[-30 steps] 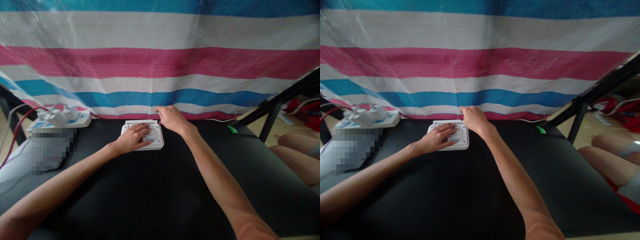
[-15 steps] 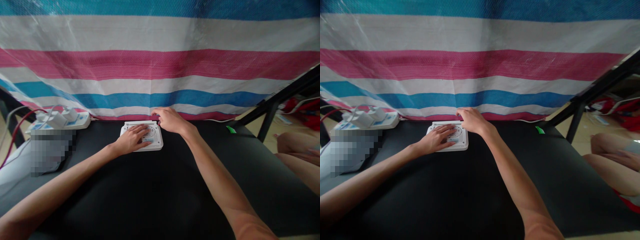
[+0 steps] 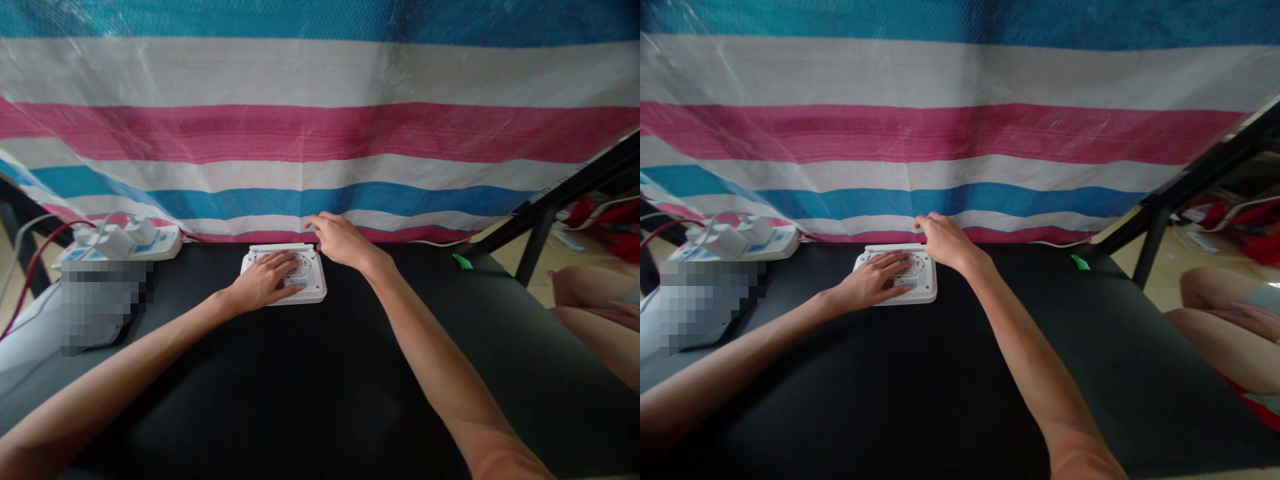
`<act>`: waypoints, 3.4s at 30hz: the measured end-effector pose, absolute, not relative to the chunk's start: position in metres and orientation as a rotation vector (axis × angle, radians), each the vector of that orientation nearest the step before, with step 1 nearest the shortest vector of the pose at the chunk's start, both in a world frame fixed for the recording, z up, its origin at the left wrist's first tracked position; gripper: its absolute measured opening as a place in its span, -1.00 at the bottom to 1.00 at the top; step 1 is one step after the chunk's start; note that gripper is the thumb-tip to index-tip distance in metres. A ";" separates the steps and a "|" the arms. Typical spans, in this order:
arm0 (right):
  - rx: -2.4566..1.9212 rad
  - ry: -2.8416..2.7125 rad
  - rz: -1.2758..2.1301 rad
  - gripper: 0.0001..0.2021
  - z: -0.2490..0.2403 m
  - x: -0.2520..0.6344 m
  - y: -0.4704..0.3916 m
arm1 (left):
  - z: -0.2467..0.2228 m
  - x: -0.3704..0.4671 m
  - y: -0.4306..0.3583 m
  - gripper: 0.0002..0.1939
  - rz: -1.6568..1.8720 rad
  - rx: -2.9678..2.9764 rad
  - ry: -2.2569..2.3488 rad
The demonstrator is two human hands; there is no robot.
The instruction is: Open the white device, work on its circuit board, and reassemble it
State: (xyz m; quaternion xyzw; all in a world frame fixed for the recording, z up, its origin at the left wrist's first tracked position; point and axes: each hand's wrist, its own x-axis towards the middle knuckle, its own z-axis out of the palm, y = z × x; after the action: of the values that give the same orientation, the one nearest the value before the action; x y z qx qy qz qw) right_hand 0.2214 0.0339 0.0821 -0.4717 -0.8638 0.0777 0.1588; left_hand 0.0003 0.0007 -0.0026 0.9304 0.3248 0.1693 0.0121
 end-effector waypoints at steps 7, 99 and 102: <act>-1.336 -2.485 0.207 -0.69 0.083 0.216 0.032 | -0.002 0.001 0.000 -0.39 0.508 2.898 1.025; -1.422 -2.495 0.679 -0.86 0.108 0.205 0.001 | -0.001 0.001 0.000 -0.43 0.580 2.900 0.977; -1.374 -2.626 0.743 -0.88 0.111 0.202 -0.006 | 0.001 0.001 -0.001 -0.46 0.583 2.905 0.961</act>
State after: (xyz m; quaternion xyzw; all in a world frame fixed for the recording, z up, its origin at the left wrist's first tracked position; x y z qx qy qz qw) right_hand 0.2024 -0.0060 0.1108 -0.4492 -0.8587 0.2428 0.0432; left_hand 0.0012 -0.0008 0.0012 0.9326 0.3085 0.1870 0.0133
